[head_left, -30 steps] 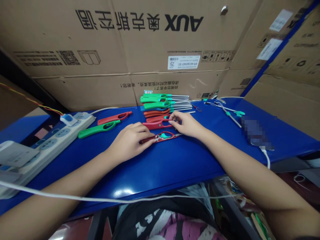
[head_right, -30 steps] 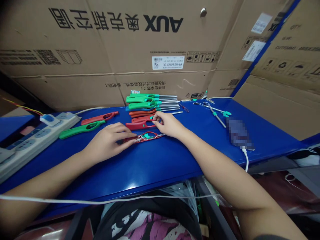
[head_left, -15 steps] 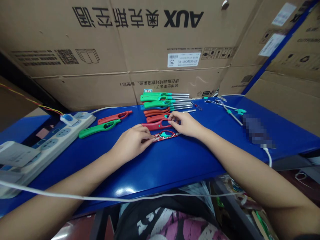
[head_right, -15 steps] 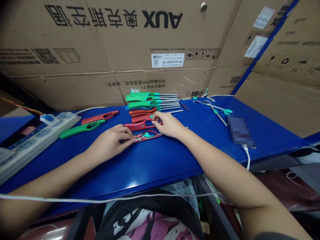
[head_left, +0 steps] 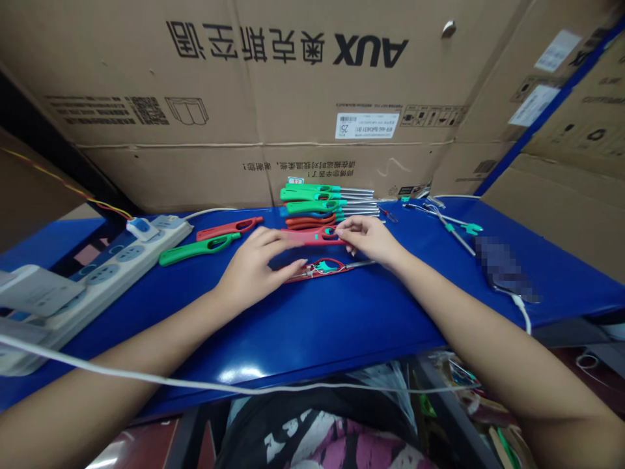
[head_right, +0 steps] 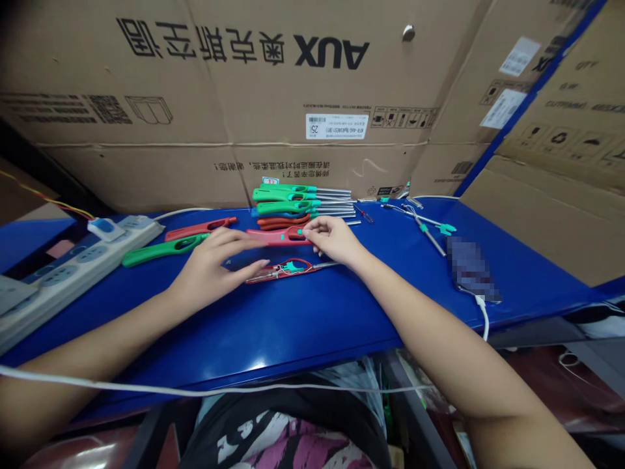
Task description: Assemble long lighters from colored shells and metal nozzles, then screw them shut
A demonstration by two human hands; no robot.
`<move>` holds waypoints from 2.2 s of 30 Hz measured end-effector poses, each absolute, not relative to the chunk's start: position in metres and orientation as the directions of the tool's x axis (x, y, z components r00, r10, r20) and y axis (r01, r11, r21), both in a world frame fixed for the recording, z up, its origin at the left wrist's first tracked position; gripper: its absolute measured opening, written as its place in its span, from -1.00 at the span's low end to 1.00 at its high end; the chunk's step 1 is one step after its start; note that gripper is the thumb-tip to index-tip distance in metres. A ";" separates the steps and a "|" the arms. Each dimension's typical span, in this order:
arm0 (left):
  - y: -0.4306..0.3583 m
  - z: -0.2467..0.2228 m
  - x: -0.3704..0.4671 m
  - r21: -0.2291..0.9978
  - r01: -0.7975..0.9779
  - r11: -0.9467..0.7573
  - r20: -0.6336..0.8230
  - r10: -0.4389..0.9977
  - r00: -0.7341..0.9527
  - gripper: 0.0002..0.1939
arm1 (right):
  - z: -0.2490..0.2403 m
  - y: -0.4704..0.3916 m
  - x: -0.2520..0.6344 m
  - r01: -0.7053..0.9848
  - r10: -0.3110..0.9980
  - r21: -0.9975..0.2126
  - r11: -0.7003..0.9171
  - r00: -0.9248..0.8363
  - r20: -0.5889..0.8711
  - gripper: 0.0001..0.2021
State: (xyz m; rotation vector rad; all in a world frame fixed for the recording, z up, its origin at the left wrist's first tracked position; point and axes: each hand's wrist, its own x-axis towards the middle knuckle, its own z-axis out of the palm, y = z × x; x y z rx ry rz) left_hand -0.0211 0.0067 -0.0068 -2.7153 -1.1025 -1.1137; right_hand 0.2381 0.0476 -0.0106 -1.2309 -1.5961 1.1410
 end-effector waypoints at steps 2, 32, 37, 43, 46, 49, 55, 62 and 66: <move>0.007 -0.003 -0.023 0.152 0.652 -0.743 0.653 0.571 0.498 -0.67 | -0.007 0.045 0.238 0.219 0.976 -0.972 0.087 -0.216 0.039 -0.83; 0.006 0.000 -0.027 0.299 0.610 -0.734 0.259 0.678 0.688 -0.66 | -0.007 0.040 0.249 0.431 0.634 -0.530 0.730 -0.716 0.292 -0.69; 0.007 -0.001 -0.027 0.287 0.619 -0.731 0.240 0.680 0.692 -0.68 | -0.008 0.039 0.248 0.428 0.626 -0.526 0.735 -0.726 0.284 -0.69; 0.007 0.000 -0.026 0.298 0.625 -0.722 0.233 0.690 0.685 -0.67 | -0.009 0.039 0.249 0.428 0.619 -0.511 0.745 -0.728 0.294 -0.71; 0.006 0.001 -0.026 0.309 0.625 -0.717 0.236 0.694 0.680 -0.67 | -0.008 0.038 0.249 0.420 0.617 -0.515 0.747 -0.728 0.301 -0.72; 0.005 0.001 -0.025 0.316 0.626 -0.713 0.236 0.698 0.676 -0.69 | -0.007 0.038 0.249 0.423 0.618 -0.515 0.745 -0.728 0.296 -0.72; 0.007 -0.003 -0.023 0.368 0.643 -0.671 0.226 0.736 0.638 -0.71 | -0.007 0.038 0.249 0.448 0.630 -0.516 0.730 -0.734 0.255 -0.71; 0.003 -0.003 -0.020 0.253 0.705 -0.662 0.172 0.748 0.641 -0.75 | -0.001 0.034 0.244 0.511 0.625 -0.416 0.752 -0.754 0.203 -0.72; -0.002 -0.004 -0.016 0.038 0.712 -0.701 0.187 0.705 0.684 -0.72 | 0.001 0.030 0.239 0.592 0.638 -0.261 0.763 -0.753 0.159 -0.70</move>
